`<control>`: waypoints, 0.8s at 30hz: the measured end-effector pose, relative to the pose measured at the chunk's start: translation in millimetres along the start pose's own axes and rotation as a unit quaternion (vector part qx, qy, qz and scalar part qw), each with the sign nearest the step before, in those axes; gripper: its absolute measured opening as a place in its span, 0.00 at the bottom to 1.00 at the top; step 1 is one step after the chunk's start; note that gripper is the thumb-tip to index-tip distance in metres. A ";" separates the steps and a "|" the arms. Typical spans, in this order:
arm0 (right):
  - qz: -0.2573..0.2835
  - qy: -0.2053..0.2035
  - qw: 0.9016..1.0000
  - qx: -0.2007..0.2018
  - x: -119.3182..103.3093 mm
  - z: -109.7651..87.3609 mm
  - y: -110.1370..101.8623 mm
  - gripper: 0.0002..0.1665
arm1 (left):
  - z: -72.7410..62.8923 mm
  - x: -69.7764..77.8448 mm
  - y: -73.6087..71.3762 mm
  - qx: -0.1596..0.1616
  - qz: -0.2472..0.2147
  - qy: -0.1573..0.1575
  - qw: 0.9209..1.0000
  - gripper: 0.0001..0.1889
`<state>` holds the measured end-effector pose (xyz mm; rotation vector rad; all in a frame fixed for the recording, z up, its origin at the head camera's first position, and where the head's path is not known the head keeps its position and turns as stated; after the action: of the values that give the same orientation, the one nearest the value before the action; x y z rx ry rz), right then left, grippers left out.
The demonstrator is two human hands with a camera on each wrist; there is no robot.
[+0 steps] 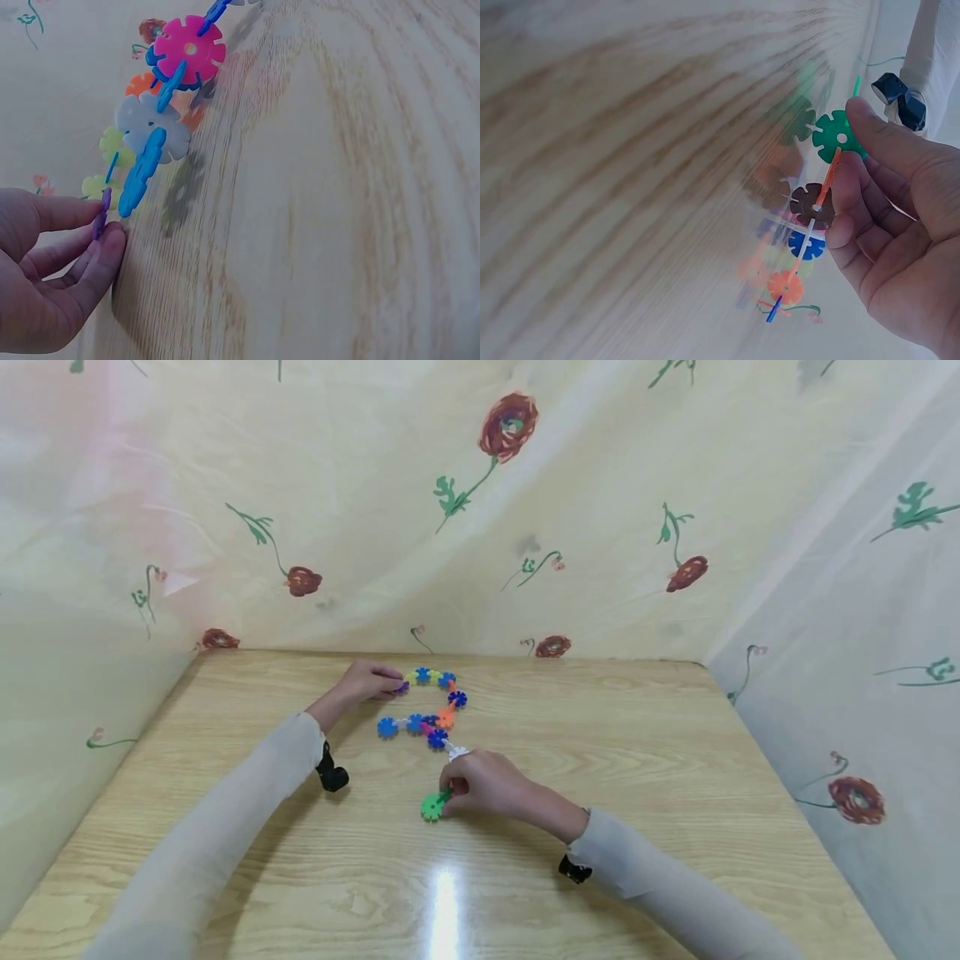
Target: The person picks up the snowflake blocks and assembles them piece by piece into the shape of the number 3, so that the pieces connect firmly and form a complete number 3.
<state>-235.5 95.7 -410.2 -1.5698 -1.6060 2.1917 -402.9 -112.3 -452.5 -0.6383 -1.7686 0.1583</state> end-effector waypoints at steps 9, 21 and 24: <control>0.000 -0.001 1.000 -0.003 -0.5 0.0 -0.1 0.12 | -1.0 -1.7 -1.2 -0.001 0.002 -0.009 1.000 0.15; 0.026 -0.022 0.999 0.025 -4.1 1.9 -20.6 0.11 | -5.7 -2.1 -2.3 -0.012 -0.003 -0.026 1.000 0.17; 0.021 -0.011 0.998 0.058 -2.9 5.6 -35.7 0.11 | -8.6 -0.5 -5.3 -0.009 0.014 -0.025 1.000 0.19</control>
<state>-256.2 107.2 -382.8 -1.5664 -1.4356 2.2847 -396.7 -119.0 -448.0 -0.6777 -1.8106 0.1790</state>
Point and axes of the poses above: each hand's wrist, its own z-axis towards the middle knuckle, its own y-axis out of the palm, x = y × z, the point moved 5 cm from there along z, towards the middle knuckle, and after that the axes turned 11 degrees about z, right-handed, at the moved point
